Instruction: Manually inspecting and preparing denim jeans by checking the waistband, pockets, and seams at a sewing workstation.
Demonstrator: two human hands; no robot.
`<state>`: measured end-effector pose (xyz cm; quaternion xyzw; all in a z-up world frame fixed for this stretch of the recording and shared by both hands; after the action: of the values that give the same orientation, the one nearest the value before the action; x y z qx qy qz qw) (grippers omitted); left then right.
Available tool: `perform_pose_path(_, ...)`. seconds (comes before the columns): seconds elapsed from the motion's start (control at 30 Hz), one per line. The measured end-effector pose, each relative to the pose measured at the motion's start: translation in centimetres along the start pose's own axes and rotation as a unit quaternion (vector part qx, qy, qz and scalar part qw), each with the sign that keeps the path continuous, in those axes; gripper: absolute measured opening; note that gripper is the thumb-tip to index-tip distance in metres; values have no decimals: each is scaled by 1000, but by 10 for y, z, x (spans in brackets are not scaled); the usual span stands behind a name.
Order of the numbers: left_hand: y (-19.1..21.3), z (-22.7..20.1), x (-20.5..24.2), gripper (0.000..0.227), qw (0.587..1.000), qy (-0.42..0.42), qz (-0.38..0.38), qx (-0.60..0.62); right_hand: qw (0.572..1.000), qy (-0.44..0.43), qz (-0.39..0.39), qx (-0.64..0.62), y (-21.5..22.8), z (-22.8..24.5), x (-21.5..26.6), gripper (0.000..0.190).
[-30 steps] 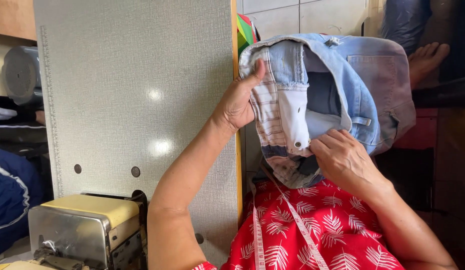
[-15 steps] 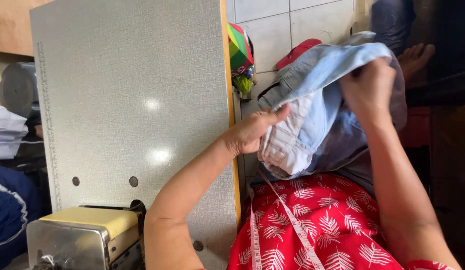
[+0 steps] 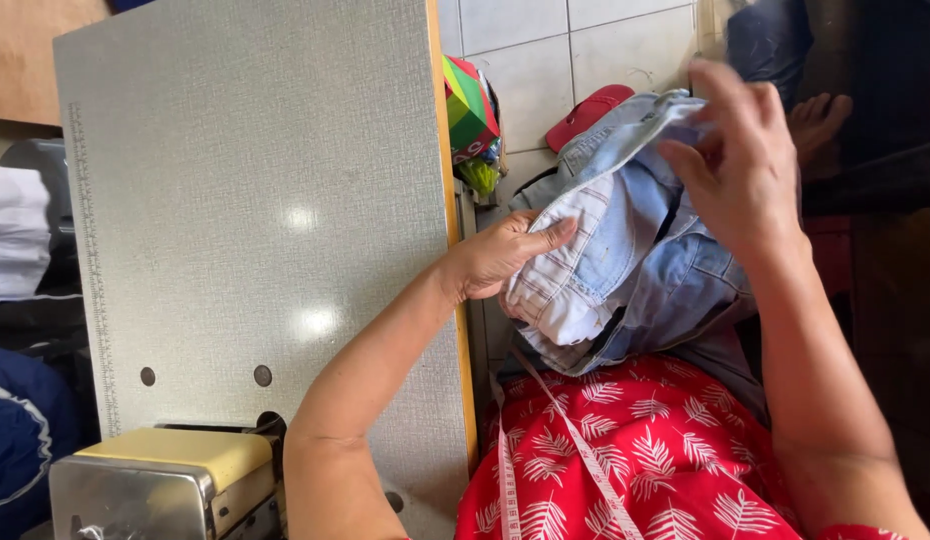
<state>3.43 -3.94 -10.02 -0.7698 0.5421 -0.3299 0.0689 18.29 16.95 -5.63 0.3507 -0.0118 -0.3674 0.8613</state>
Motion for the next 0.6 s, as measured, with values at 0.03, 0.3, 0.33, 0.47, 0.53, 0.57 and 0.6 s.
perform_pose_path(0.03,-3,-1,0,25,1000,-6,16,3,998,15,22,55,-7,-8,-7,40)
perform_pose_path(0.3,-28,-57,0,38,974,-116,-6,-194,998,40,14,42,-2,6,-10,13)
perform_pose_path(0.33,-35,-69,-1,48,961,-142,-42,-234,997,46,14,62,2,16,-10,17)
perform_pose_path(0.47,-39,-61,-11,19,937,-140,-45,-317,995,80,33,50,10,24,-11,20)
perform_pose_path(0.53,-41,-50,-14,22,955,-125,103,-247,999,40,0,10,22,20,-15,10)
perform_pose_path(0.57,-39,-45,-18,22,955,-124,104,-247,999,39,0,11,15,19,-21,10)
perform_pose_path(0.6,-38,-38,-21,23,972,-111,118,-173,998,58,-13,0,9,19,-25,10)
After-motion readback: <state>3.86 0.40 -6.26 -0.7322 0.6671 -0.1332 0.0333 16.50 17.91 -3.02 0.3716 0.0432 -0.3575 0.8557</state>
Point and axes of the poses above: each hand's wrist, its own x-axis away from the middle knuckle, its own y-axis out of the back of the hand, z = x × y, the point moved 3 cm from there along -x, towards the middle knuckle, and after that the axes turned 11 degrees about -y, right-handed, at the moved point
